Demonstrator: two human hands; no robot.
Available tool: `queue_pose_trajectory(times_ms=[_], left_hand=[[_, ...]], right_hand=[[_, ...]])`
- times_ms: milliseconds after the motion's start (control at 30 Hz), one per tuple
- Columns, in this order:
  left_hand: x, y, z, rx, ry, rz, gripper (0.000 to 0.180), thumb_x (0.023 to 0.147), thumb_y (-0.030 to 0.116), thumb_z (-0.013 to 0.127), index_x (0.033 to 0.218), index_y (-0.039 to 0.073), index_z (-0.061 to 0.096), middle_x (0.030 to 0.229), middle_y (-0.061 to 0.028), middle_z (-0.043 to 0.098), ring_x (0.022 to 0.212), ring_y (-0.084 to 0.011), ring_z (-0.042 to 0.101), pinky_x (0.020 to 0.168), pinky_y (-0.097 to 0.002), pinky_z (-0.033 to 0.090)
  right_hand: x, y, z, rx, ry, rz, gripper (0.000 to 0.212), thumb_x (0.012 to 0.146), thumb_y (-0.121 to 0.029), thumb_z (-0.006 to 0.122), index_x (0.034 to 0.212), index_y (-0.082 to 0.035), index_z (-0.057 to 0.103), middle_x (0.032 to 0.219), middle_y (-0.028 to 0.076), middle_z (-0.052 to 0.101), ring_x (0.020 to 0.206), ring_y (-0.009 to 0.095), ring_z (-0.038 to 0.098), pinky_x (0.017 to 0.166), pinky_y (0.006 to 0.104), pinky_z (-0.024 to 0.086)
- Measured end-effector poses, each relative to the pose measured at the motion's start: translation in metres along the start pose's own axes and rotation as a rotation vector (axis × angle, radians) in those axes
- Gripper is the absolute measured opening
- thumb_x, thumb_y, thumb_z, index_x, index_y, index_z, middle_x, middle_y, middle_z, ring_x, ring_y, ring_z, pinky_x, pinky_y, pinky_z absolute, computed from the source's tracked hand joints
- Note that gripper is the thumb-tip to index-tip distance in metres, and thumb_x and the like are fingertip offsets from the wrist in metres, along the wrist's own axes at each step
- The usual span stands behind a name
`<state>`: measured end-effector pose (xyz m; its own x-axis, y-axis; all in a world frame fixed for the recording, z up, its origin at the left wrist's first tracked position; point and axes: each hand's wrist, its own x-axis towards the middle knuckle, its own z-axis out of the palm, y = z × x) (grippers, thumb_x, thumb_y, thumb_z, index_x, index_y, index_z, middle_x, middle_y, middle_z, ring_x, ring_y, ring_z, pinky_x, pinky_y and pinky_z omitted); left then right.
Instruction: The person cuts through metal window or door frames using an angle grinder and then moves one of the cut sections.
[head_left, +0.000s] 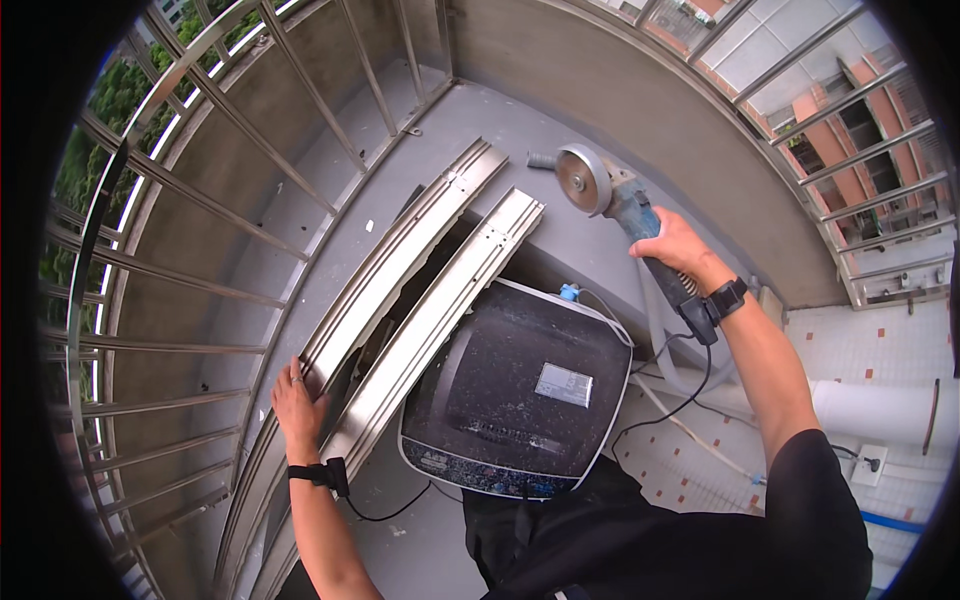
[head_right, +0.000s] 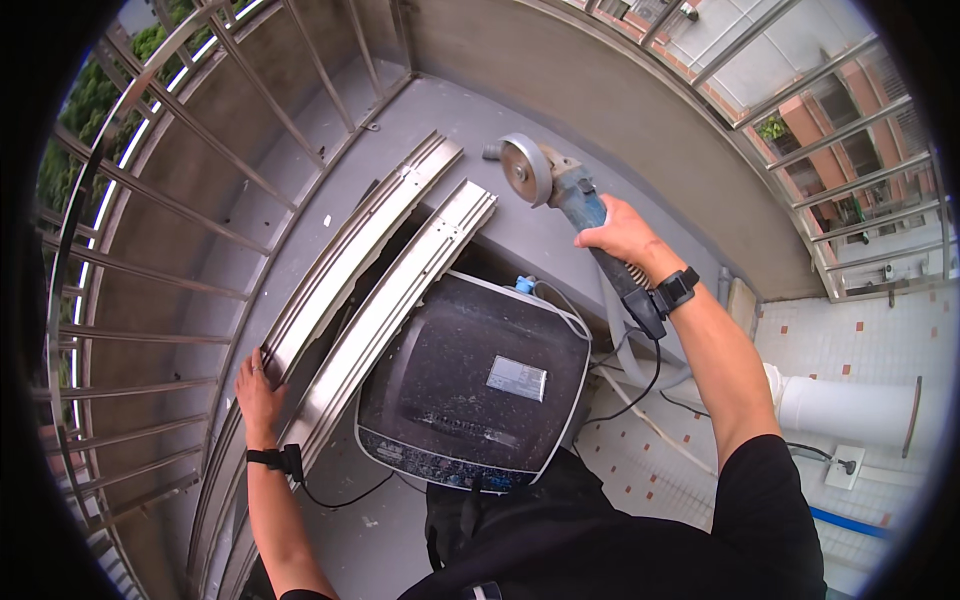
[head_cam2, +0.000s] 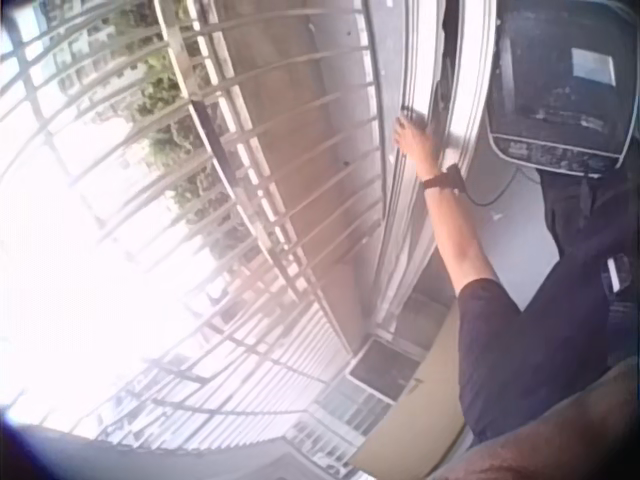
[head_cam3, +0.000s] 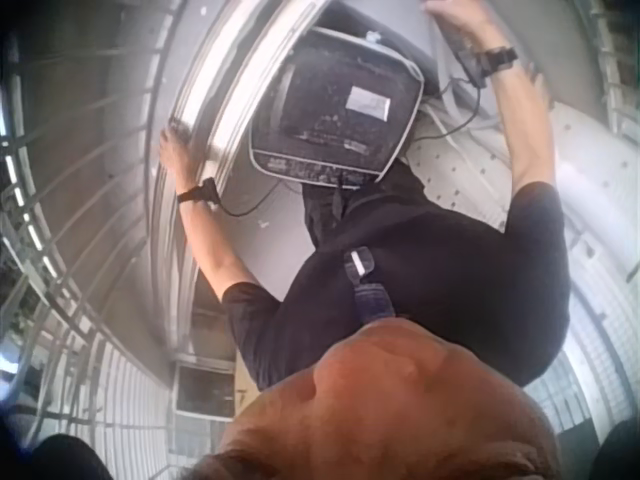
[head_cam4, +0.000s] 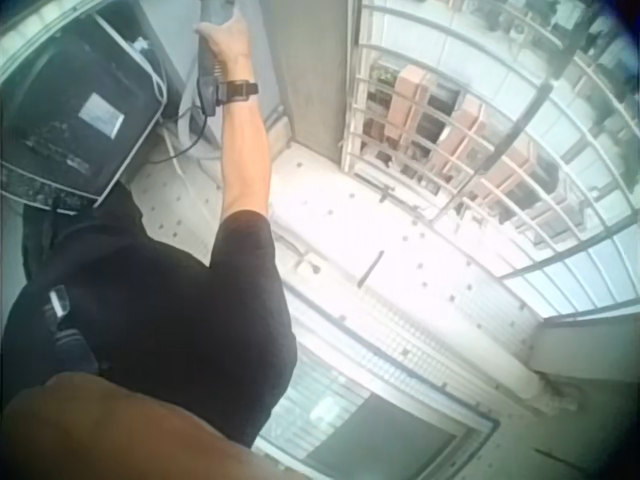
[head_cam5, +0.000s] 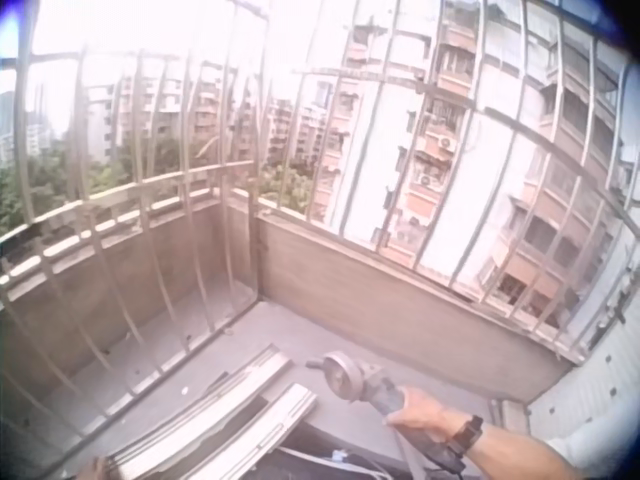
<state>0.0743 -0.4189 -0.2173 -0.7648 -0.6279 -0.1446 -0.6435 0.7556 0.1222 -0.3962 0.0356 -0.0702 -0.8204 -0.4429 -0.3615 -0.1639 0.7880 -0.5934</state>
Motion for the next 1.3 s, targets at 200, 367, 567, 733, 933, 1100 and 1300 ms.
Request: queue_pose_trajectory(times_ms=[200,367,567,733,933,1100,1300], left_hand=[[-0.026,0.032,0.003,-0.162,0.258,0.118,0.089,0.074,0.032,0.086,0.147,0.002,0.044,0.137,-0.0222,0.052,0.127,-0.0419,0.05,0.107,-0.0522,0.039],[-0.075,0.101,0.008,-0.217,0.143,0.188,0.094,0.072,0.037,0.088,0.146,0.0,0.044,0.136,-0.0215,0.053,0.125,-0.0413,0.05,0.107,-0.052,0.038],[-0.077,0.094,0.037,-0.222,0.168,0.119,0.1,0.068,0.032,0.09,0.15,0.003,0.041,0.136,-0.0182,0.054,0.122,-0.0379,0.051,0.104,-0.0499,0.039],[-0.075,0.094,0.04,-0.217,0.18,0.111,0.099,0.065,0.029,0.092,0.148,0.004,0.044,0.133,-0.0146,0.055,0.12,-0.0351,0.052,0.103,-0.0483,0.039],[-0.075,0.093,0.041,-0.234,0.195,0.107,0.099,0.063,0.027,0.093,0.147,0.004,0.045,0.132,-0.0142,0.055,0.12,-0.0345,0.052,0.103,-0.0483,0.039],[-0.075,0.092,0.041,-0.238,0.203,0.111,0.1,0.062,0.025,0.093,0.147,0.005,0.045,0.132,-0.0141,0.056,0.12,-0.0345,0.052,0.103,-0.0482,0.039],[-0.074,0.092,0.042,-0.247,0.194,0.108,0.102,0.06,0.025,0.094,0.147,0.006,0.045,0.132,-0.0143,0.056,0.12,-0.0345,0.052,0.103,-0.0481,0.039]], right_hand=[[0.003,-0.002,-0.001,-0.075,-0.029,-0.058,0.064,0.065,-0.03,0.083,0.116,0.003,0.062,0.099,0.015,0.068,0.094,0.025,0.064,0.088,0.0355,0.05],[0.012,-0.019,0.011,-0.133,-0.101,-0.035,0.067,0.065,-0.031,0.083,0.119,0.004,0.061,0.101,0.017,0.068,0.096,0.027,0.065,0.088,0.0359,0.051],[0.034,-0.033,0.036,-0.187,-0.192,-0.076,0.063,0.065,-0.029,0.082,0.115,0.003,0.062,0.098,0.016,0.068,0.092,0.026,0.064,0.086,0.0363,0.051],[0.049,-0.034,0.047,-0.232,-0.25,-0.064,0.061,0.064,-0.028,0.082,0.113,0.002,0.062,0.095,0.014,0.067,0.09,0.025,0.063,0.084,0.0359,0.051],[0.052,-0.032,0.051,-0.261,-0.255,-0.063,0.056,0.065,-0.03,0.084,0.107,0.0,0.063,0.095,0.015,0.068,0.09,0.027,0.065,0.084,0.0381,0.051],[0.055,-0.031,0.053,-0.272,-0.252,-0.073,0.056,0.065,-0.03,0.083,0.108,0.0,0.063,0.096,0.016,0.068,0.091,0.028,0.066,0.085,0.0384,0.051],[0.057,-0.033,0.059,-0.288,-0.262,-0.073,0.062,0.064,-0.028,0.082,0.114,0.004,0.062,0.098,0.017,0.068,0.094,0.027,0.064,0.087,0.0365,0.051]])
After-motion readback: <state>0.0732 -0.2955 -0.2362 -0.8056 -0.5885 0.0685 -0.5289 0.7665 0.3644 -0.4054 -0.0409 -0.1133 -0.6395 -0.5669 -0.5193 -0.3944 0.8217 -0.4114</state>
